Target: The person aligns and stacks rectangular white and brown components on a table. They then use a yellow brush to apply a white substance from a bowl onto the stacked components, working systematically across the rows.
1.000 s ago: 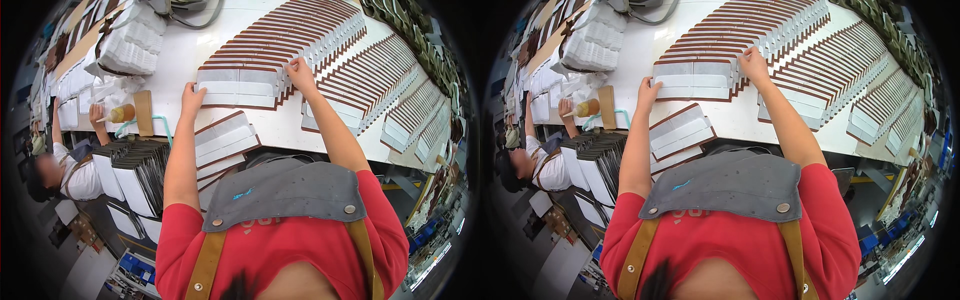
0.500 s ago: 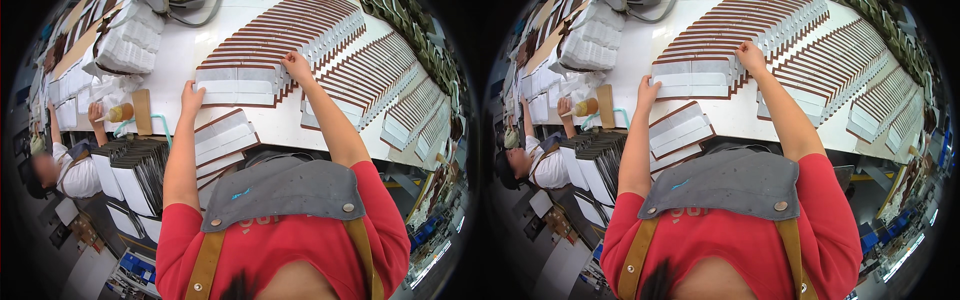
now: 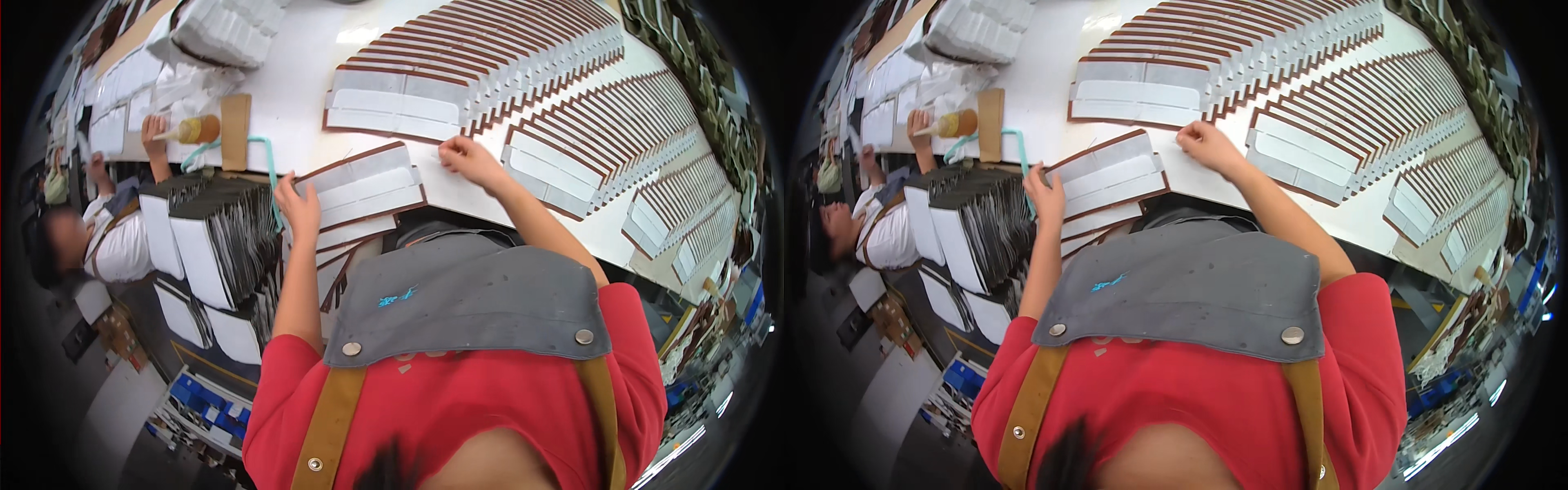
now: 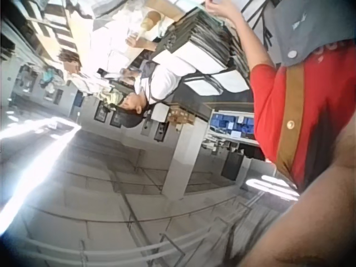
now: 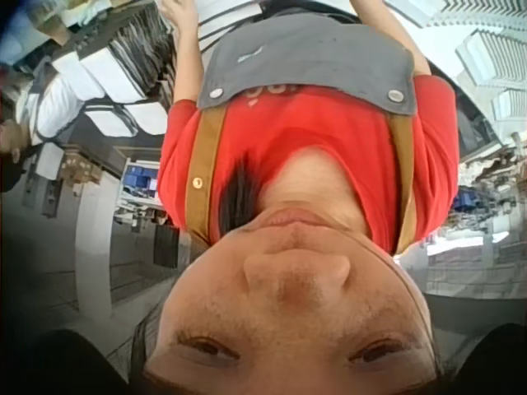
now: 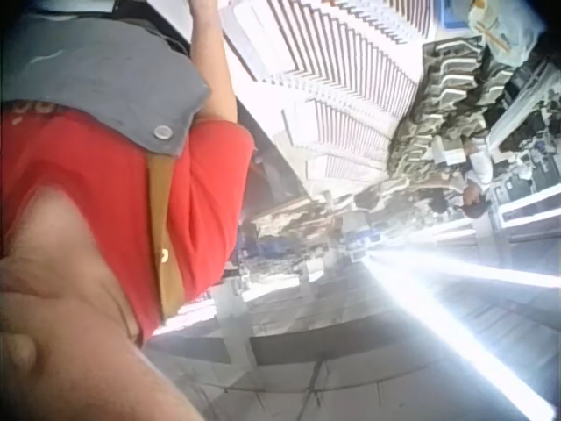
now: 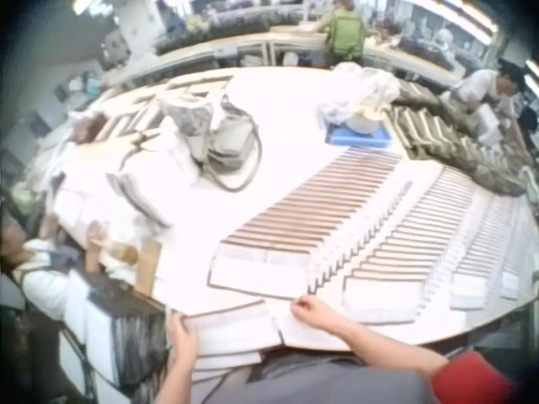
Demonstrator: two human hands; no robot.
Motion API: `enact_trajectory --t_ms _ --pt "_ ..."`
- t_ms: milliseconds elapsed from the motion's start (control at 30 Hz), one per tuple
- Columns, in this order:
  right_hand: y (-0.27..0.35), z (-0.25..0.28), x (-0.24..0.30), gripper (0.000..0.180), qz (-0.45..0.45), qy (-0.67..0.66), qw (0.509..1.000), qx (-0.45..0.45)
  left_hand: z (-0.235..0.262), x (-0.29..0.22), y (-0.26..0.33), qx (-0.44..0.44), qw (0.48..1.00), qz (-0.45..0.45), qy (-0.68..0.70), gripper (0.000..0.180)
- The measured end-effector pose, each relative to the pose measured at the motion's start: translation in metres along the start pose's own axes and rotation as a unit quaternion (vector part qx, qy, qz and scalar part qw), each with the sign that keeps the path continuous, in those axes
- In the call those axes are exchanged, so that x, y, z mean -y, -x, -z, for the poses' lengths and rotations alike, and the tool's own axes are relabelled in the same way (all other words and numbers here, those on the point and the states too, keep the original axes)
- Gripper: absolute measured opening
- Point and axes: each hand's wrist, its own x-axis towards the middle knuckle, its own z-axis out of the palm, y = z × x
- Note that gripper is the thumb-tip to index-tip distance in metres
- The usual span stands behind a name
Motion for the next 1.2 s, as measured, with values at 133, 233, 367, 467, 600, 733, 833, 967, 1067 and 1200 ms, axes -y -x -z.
enact_trajectory --t_ms 133,233,367,467,600,733,833,967,1067,1200 --pt "0.008 -0.035 0.003 0.032 -0.035 -0.049 0.998 0.019 0.000 0.036 0.055 -0.012 0.990 0.131 -0.049 0.049" --pt "0.002 -0.048 0.001 0.037 -0.027 -0.044 0.998 0.025 0.000 0.036 0.060 0.000 0.988 0.156 -0.012 0.046" --pt "-0.002 -0.063 0.004 0.034 -0.022 -0.005 0.999 0.027 -0.010 0.069 0.057 -0.002 0.976 0.158 0.148 0.040" --pt "-0.011 -0.062 -0.009 0.025 0.027 0.065 0.997 0.028 -0.006 0.058 0.049 0.036 0.950 0.195 0.241 0.032" --pt "-0.010 -0.046 0.002 0.016 0.141 0.100 0.985 -0.030 0.017 0.021 0.036 0.021 0.932 0.146 0.330 0.023" --pt "-0.030 -0.010 -0.002 0.015 0.138 0.051 0.982 -0.115 0.007 -0.032 -0.012 0.027 0.939 0.033 0.341 0.023" --pt "-0.042 0.010 0.008 0.016 0.129 0.058 0.973 -0.180 -0.016 -0.064 -0.055 0.040 0.948 -0.020 0.314 0.026" --pt "-0.049 0.018 0.015 0.020 0.106 0.118 0.960 -0.229 -0.028 -0.078 -0.087 0.083 0.978 -0.019 0.193 0.032" --pt "-0.048 0.016 0.017 0.025 0.107 0.127 0.961 -0.224 -0.033 -0.073 -0.096 0.093 0.986 -0.029 0.136 0.036" --pt "-0.047 0.016 0.018 0.027 0.111 0.140 0.957 -0.229 -0.032 -0.078 -0.096 0.096 0.987 -0.028 0.124 0.038"
